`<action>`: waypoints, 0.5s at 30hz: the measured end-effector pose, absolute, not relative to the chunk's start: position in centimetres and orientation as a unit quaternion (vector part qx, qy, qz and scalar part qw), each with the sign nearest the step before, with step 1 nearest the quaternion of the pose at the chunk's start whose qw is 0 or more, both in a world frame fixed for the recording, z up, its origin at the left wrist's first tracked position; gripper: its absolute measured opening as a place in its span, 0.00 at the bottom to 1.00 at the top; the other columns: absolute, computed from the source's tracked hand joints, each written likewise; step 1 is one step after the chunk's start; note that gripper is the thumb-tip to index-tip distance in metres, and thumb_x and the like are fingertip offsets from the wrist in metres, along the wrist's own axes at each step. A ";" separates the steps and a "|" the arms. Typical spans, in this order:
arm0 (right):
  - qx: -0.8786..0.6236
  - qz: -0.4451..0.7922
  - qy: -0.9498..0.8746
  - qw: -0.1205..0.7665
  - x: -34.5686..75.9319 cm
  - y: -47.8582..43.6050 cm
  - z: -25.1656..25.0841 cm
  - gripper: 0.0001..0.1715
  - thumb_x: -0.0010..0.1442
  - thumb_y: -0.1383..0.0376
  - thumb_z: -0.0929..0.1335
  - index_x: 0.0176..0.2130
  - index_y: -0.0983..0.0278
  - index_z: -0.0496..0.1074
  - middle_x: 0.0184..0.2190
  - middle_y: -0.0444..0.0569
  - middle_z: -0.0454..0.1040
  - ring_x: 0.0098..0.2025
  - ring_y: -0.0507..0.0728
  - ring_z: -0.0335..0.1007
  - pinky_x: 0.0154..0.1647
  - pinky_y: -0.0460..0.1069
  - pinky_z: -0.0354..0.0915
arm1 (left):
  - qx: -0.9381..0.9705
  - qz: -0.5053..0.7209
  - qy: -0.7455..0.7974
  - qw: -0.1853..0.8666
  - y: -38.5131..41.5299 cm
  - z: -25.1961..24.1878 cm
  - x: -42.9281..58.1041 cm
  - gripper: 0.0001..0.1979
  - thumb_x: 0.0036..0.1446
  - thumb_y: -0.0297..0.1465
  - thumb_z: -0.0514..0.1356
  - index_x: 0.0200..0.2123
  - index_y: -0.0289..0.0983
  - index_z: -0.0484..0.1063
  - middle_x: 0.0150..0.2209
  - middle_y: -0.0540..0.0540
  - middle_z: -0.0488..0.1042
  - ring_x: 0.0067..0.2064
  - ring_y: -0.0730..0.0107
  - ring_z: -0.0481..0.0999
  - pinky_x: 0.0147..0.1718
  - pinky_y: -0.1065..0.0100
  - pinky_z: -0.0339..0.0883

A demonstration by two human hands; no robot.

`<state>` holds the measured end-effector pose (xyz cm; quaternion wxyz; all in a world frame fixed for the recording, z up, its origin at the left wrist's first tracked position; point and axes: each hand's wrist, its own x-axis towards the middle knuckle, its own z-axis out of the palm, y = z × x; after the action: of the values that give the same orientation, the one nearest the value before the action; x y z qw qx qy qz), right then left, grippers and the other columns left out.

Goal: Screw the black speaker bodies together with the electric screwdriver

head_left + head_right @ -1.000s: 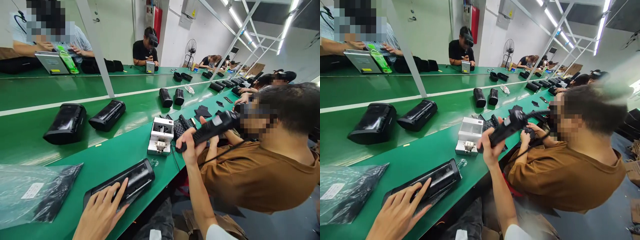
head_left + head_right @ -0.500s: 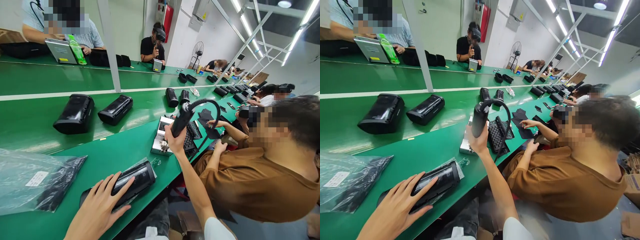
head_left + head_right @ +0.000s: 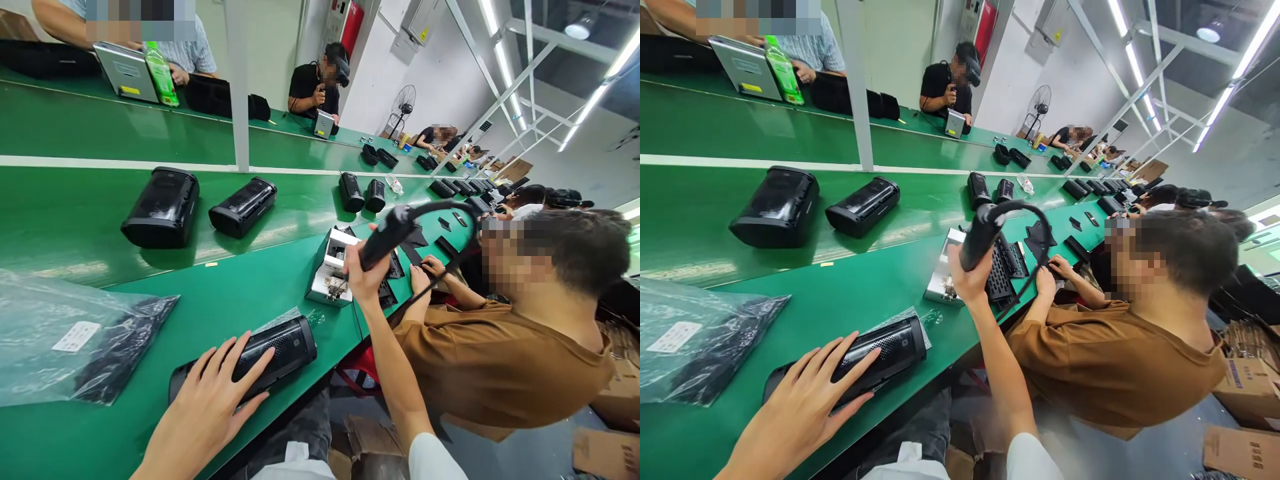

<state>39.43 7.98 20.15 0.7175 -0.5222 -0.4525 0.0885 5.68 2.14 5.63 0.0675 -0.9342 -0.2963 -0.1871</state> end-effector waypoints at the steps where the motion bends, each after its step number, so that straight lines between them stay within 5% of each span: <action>1: -0.529 0.088 -0.450 0.715 39.5 8.3 19.6 0.33 0.64 0.46 0.80 0.55 0.57 0.68 0.24 0.30 0.69 0.19 0.50 0.64 0.24 0.50 0.63 | -0.934 -0.187 -0.296 0.065 2.1 5.6 5.7 0.34 0.78 0.41 0.59 0.83 0.56 0.63 0.78 0.34 0.72 0.68 0.32 0.81 0.66 0.38 0.69; 8: -0.506 0.152 -0.455 0.717 37.7 5.9 20.5 0.35 0.67 0.46 0.79 0.63 0.56 0.68 0.23 0.29 0.66 0.15 0.50 0.62 0.18 0.48 0.62 | -0.928 -0.198 -0.311 0.049 1.9 5.2 5.9 0.35 0.77 0.44 0.61 0.82 0.51 0.65 0.79 0.32 0.70 0.68 0.32 0.81 0.67 0.39 0.69; 15: -0.421 0.185 -0.469 0.754 33.8 3.9 24.2 0.21 0.69 0.52 0.79 0.54 0.54 0.72 0.25 0.31 0.67 0.15 0.47 0.60 0.16 0.46 0.61 | -0.930 -0.200 -0.300 0.076 1.8 6.0 6.4 0.32 0.78 0.43 0.59 0.80 0.48 0.70 0.76 0.29 0.73 0.66 0.31 0.83 0.65 0.38 0.71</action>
<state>33.77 3.93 24.15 0.7541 -0.4212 -0.4688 0.1846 6.38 1.83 6.02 0.0757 -0.9296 -0.3003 -0.1997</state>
